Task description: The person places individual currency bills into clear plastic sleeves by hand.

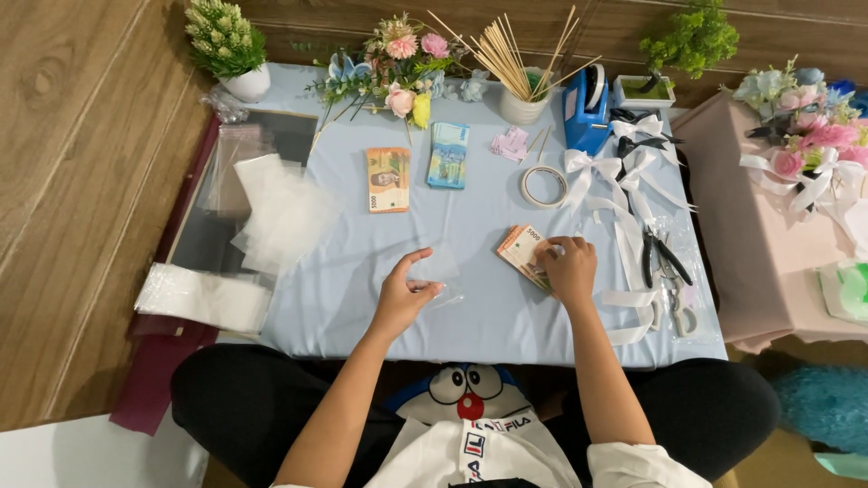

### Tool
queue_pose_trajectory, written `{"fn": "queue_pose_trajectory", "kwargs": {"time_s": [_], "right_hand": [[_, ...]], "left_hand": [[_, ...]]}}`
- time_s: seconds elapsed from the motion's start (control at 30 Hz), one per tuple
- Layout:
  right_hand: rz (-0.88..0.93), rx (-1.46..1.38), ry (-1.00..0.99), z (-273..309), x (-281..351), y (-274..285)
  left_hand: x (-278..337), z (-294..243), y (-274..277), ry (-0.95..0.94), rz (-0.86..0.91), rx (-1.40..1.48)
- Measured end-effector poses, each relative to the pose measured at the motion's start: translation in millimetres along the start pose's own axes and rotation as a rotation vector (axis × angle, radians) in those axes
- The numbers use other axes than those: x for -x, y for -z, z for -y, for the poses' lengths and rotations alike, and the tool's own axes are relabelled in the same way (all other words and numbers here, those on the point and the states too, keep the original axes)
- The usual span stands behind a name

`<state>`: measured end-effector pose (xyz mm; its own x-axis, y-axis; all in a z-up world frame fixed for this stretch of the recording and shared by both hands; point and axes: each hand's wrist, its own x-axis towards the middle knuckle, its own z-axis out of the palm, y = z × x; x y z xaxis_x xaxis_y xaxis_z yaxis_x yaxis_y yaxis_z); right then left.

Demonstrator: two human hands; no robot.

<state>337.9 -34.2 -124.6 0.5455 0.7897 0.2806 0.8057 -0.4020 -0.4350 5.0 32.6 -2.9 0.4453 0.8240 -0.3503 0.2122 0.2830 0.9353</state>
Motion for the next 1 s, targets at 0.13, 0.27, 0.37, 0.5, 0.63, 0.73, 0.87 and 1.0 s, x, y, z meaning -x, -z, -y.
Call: {"fn": "queue_pose_trajectory", "kwargs": {"time_s": [0.13,0.27,0.37,0.5,0.63,0.73,0.87,1.0], "right_hand": [[0.004,-0.027,-0.023,-8,-1,0],[0.041,-0.138,-0.172,17,7,34],[0.063,-0.281,-0.237,48,16,71],[0.087,-0.553,-0.279,72,37,89],[0.151,-0.805,-0.339,65,72,47],[0.222,-0.982,-0.436,77,98,22],[0.236,-1.096,-0.511,130,120,30],[0.230,-1.181,-0.503,131,131,13]], "left_hand": [[-14,27,-1,0.007,-0.016,-0.017],[-21,45,-2,-0.038,-0.030,0.080],[-22,51,-3,-0.088,-0.046,0.234],[-21,50,-5,-0.097,-0.053,0.449],[-26,54,-5,-0.122,-0.050,0.553],[-32,63,-5,-0.126,-0.048,0.658],[-34,68,-6,-0.139,-0.063,0.717],[-29,64,-9,-0.154,-0.069,0.737]]}}
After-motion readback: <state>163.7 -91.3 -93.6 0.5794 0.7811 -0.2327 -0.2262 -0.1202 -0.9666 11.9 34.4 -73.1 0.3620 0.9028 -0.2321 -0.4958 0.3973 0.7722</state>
